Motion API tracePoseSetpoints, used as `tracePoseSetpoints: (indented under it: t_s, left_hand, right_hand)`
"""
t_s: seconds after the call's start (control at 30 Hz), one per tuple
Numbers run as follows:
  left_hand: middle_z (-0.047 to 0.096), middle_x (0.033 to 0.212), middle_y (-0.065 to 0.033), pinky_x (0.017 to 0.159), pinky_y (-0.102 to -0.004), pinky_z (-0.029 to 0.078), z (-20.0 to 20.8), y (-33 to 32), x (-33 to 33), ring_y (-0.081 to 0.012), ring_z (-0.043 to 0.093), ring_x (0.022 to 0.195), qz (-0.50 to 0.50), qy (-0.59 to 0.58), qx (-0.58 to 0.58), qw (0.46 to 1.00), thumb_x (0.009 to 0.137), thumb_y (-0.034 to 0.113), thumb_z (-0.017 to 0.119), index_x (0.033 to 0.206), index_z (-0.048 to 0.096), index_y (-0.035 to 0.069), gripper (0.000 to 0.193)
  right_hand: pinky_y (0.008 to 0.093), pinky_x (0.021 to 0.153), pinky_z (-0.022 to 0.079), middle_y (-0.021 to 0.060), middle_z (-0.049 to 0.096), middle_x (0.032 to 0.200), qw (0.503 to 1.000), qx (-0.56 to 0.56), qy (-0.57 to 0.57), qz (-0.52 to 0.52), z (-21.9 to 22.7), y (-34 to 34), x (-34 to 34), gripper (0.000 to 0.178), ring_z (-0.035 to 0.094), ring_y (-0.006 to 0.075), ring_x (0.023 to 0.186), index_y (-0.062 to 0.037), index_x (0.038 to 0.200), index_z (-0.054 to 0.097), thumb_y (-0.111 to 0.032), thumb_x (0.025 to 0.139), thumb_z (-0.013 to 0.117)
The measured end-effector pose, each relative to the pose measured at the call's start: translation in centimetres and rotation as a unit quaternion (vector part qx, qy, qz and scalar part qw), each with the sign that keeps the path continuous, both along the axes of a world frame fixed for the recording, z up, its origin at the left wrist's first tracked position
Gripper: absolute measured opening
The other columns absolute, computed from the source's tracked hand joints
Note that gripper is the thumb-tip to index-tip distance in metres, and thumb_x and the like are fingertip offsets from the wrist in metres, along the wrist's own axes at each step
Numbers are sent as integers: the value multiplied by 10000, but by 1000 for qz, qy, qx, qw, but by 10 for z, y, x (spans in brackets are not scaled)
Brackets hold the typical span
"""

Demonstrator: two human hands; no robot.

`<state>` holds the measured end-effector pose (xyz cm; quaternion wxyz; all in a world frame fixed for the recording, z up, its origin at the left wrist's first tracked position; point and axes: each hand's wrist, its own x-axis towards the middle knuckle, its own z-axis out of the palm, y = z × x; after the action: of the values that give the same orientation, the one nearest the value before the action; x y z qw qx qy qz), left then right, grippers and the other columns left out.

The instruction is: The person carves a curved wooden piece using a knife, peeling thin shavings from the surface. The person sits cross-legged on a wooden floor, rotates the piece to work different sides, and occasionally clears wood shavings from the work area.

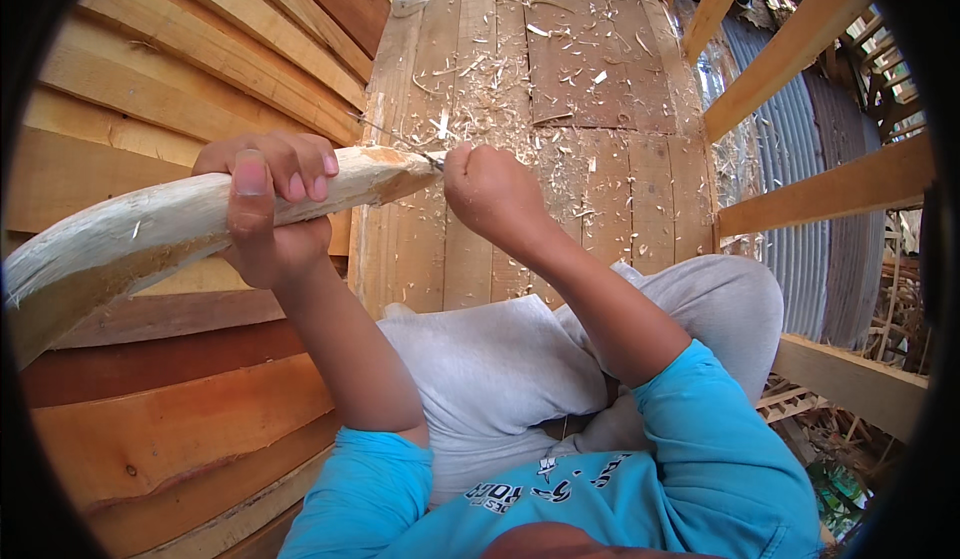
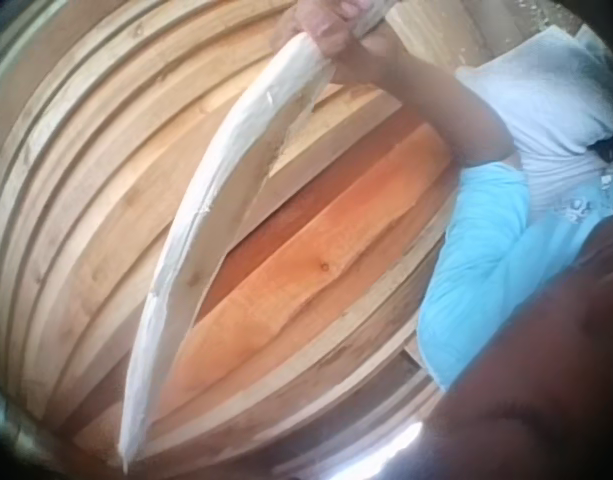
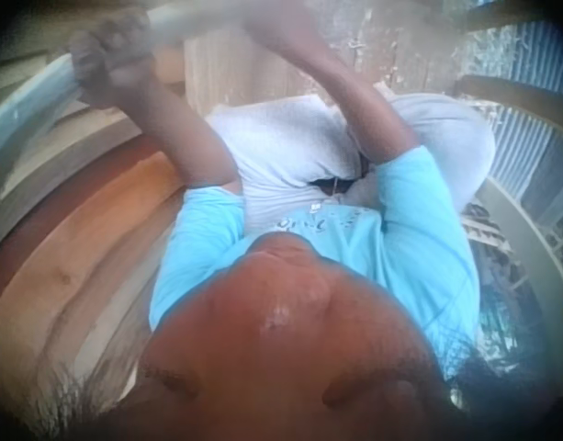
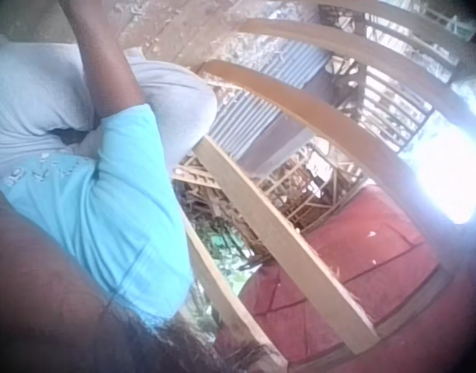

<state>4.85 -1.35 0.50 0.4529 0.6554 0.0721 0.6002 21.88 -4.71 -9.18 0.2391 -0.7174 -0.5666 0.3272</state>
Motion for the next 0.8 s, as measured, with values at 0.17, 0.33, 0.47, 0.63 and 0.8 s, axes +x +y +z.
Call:
tracePoseSetpoints:
  t_s: [0.17, 0.33, 0.47, 0.63, 0.8]
  left_hand:
    - [436, 606, -43, 577, -351, 447, 3, 0, 18, -154, 441, 524, 35, -32, -35, 998, 878, 212, 575, 709, 457, 83, 243]
    - [429, 615, -33, 586, -352, 441, -2, -4, -3, -146, 441, 534, 57, -23, -44, 997, 878, 215, 574, 678, 427, 102, 272]
    - [423, 622, -26, 600, -354, 433, -1, 4, 2, -141, 436, 548, 36, -44, -53, 997, 878, 223, 578, 682, 429, 108, 271]
    - [421, 629, -19, 610, -353, 424, -3, -2, 0, -138, 428, 561, 75, -31, -68, 994, 878, 226, 580, 703, 440, 120, 248]
    - [437, 655, -19, 628, -360, 424, -3, 6, -3, -139, 439, 580, 55, -63, -73, 994, 886, 220, 575, 752, 453, 115, 209]
  right_hand:
    - [554, 794, 477, 355, 617, 826, 996, 46, 55, -57, -95, 13, 30, 500, 617, 514, 794, 107, 774, 626, -282, 930, 355]
    - [523, 866, 493, 306, 664, 906, 993, -40, 109, -22, -18, 7, -6, 515, 647, 464, 903, 66, 943, 680, -308, 941, 327]
    - [525, 841, 496, 307, 662, 869, 989, -3, 141, -47, -31, 8, 2, 531, 646, 475, 863, 76, 878, 683, -315, 940, 328]
    - [518, 791, 515, 286, 669, 839, 992, 14, 115, -56, -31, 7, -3, 528, 655, 462, 813, 67, 831, 687, -300, 945, 325]
    - [523, 782, 517, 278, 667, 811, 995, 26, 84, -50, -22, -1, -3, 526, 654, 457, 780, 56, 794, 687, -301, 950, 333]
